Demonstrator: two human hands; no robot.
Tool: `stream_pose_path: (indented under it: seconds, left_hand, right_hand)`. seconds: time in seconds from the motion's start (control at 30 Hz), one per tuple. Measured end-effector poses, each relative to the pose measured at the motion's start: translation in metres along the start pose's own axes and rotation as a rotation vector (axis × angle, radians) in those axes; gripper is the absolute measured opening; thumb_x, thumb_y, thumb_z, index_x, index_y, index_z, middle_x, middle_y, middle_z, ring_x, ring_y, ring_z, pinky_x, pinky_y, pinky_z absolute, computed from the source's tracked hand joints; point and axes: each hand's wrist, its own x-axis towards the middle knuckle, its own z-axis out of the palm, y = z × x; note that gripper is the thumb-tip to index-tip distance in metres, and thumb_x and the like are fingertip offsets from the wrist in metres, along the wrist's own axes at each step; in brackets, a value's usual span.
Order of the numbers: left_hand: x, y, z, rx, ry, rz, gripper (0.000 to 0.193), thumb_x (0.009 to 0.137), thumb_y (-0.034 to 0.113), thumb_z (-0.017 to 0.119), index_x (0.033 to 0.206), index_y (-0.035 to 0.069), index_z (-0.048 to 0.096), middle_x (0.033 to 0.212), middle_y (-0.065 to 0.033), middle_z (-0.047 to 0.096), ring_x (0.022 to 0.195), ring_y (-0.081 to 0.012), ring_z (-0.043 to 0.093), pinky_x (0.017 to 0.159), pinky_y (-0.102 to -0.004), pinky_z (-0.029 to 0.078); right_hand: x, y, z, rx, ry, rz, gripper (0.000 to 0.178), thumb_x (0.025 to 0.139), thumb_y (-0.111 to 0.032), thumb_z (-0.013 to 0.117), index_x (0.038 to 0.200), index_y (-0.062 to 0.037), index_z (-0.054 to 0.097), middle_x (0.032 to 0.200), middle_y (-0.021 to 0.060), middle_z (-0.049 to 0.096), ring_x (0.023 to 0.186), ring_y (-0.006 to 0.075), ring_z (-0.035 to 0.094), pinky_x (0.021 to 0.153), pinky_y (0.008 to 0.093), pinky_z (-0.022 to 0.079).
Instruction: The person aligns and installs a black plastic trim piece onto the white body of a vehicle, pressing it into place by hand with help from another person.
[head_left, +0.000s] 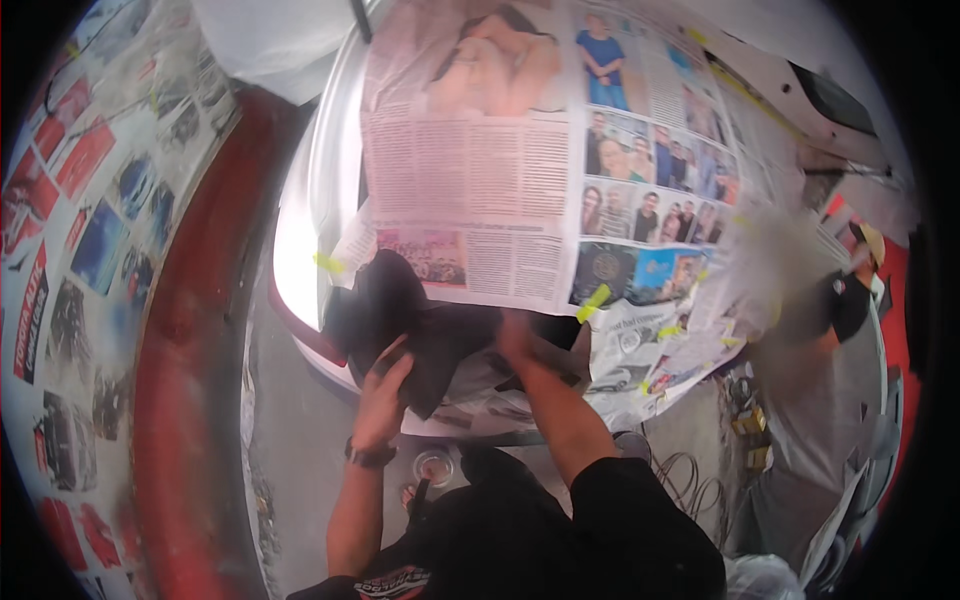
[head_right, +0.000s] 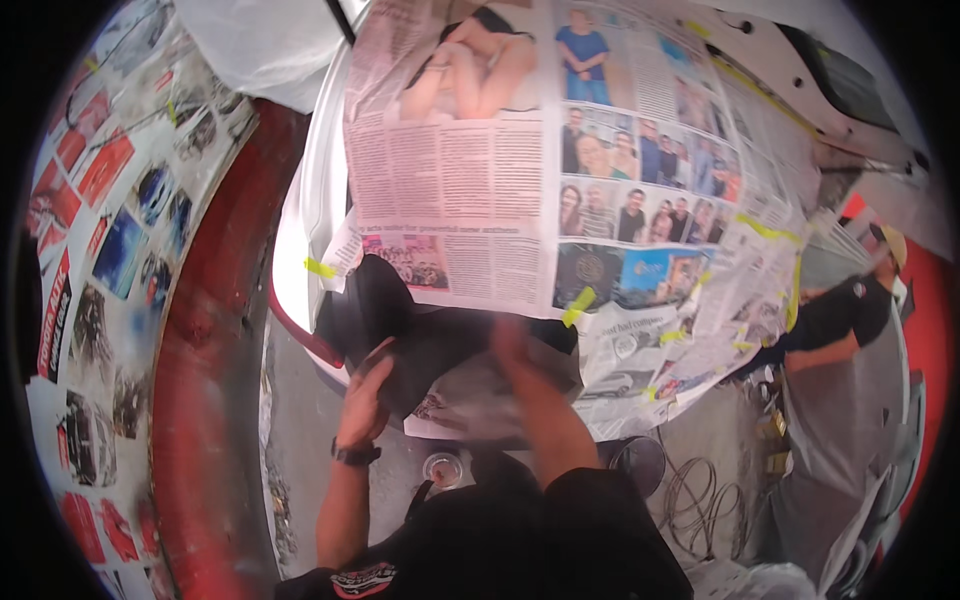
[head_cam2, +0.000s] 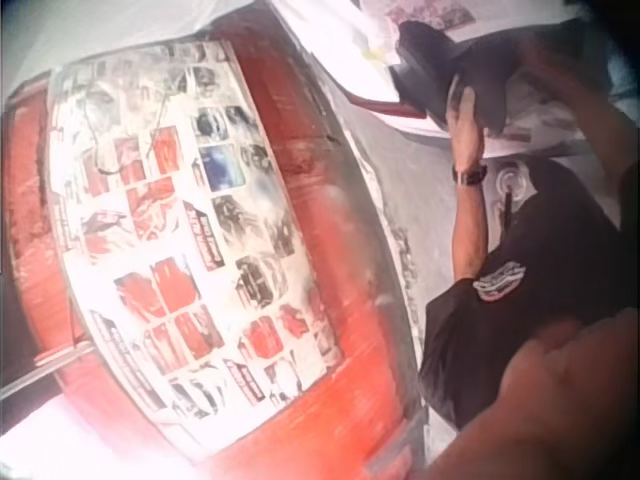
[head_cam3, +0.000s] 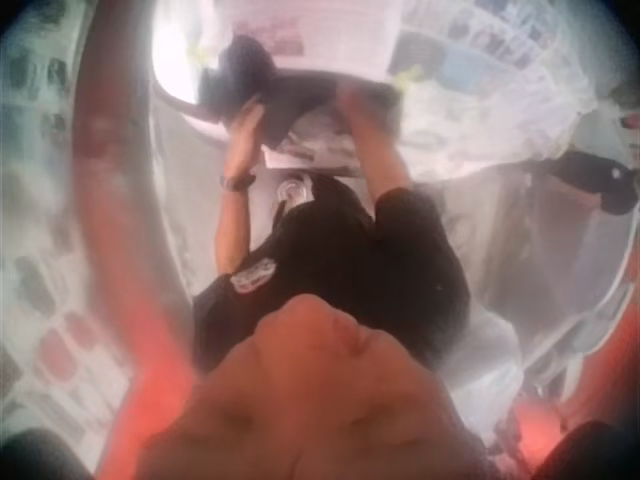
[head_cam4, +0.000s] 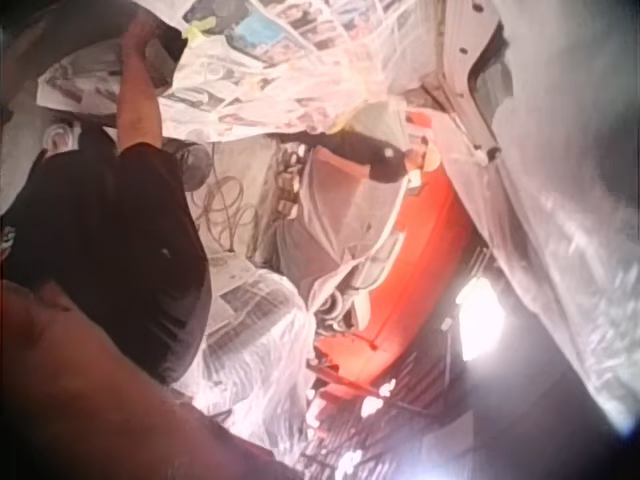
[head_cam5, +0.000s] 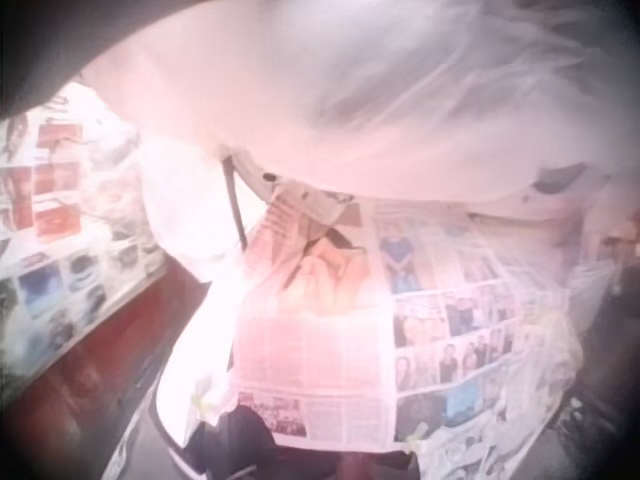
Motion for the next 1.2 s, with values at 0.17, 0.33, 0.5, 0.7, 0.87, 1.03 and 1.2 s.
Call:
stream_pose_path:
  seconds: [0.17,0.33,0.5,0.7,0.87,1.03,1.2]
  left_hand:
    - [-0.084,0.027,-0.015,-0.198,-0.081,0.103,0.063,0.092,0.010,0.058,0.150,-0.007,0.039,0.125,-0.0129,0.062,0.109,-0.0204,0.062,0.098,-0.0322,0.049]
    - [-0.200,0.032,-0.052,-0.156,0.116,0.157,0.078,0.084,0.021,0.066,0.149,-0.011,0.037,0.143,-0.0246,0.052,0.130,-0.0349,0.054,0.111,-0.0430,0.042]
    - [-0.301,0.044,-0.096,-0.176,0.167,0.267,0.079,0.081,0.022,0.067,0.149,-0.009,0.040,0.138,-0.0246,0.055,0.122,-0.0342,0.060,0.105,-0.0438,0.048]
    - [-0.430,0.046,-0.181,0.367,0.209,-0.065,0.096,0.089,0.068,0.054,0.162,0.017,0.017,0.163,-0.0111,0.031,0.148,-0.0330,0.030,0.122,-0.0530,0.020]
    - [-0.506,-0.047,-0.274,0.295,0.428,-0.070,0.076,0.087,0.029,0.063,0.154,0.010,0.035,0.158,-0.0148,0.037,0.141,-0.0315,0.040,0.115,-0.0468,0.033]
    - [-0.590,-0.181,-0.342,0.248,0.584,-0.206,0.067,0.086,0.003,0.070,0.148,0.004,0.047,0.154,-0.0175,0.040,0.136,-0.0303,0.047,0.110,-0.0425,0.043]
    - [-0.595,-0.224,-0.306,0.128,0.637,-0.449,0.072,0.087,0.021,0.066,0.152,0.006,0.040,0.157,-0.0165,0.037,0.139,-0.0303,0.042,0.112,-0.0454,0.040]
  right_hand:
    - [0.000,-0.102,-0.065,0.144,0.340,-0.206,0.072,0.077,0.008,0.060,0.146,-0.0063,0.047,0.148,0.0267,0.040,0.135,0.0482,0.041,0.107,0.0523,0.043]
    - [-0.058,-0.149,-0.060,0.528,0.760,-0.300,0.078,0.074,0.016,0.058,0.149,0.0055,0.037,0.152,0.0306,0.033,0.139,0.0502,0.036,0.110,0.0516,0.041]
    - [-0.091,-0.117,-0.026,1.707,0.015,0.290,0.074,0.105,-0.049,0.049,0.153,0.0031,0.028,0.145,0.0240,0.049,0.134,0.0374,0.049,0.109,0.0522,0.041]
    - [-0.124,-0.158,-0.048,2.157,-0.304,0.220,0.074,0.103,-0.065,0.034,0.140,-0.0022,0.047,0.141,0.0157,0.056,0.130,0.0318,0.054,0.105,0.0543,0.045]
    - [-0.149,-0.210,-0.027,2.234,-0.448,0.069,0.055,0.107,-0.051,0.040,0.136,-0.0061,0.053,0.134,0.0089,0.062,0.125,0.0269,0.058,0.106,0.0481,0.047]
    - [-0.202,-0.247,-0.012,2.177,-0.696,-0.079,0.043,0.106,-0.039,0.053,0.134,-0.0067,0.055,0.132,0.0073,0.063,0.121,0.0248,0.060,0.106,0.0440,0.048]
    - [-0.284,-0.276,0.016,2.129,-0.902,-0.113,0.046,0.104,-0.041,0.057,0.132,-0.0053,0.057,0.127,0.0070,0.064,0.116,0.0220,0.062,0.103,0.0408,0.050]
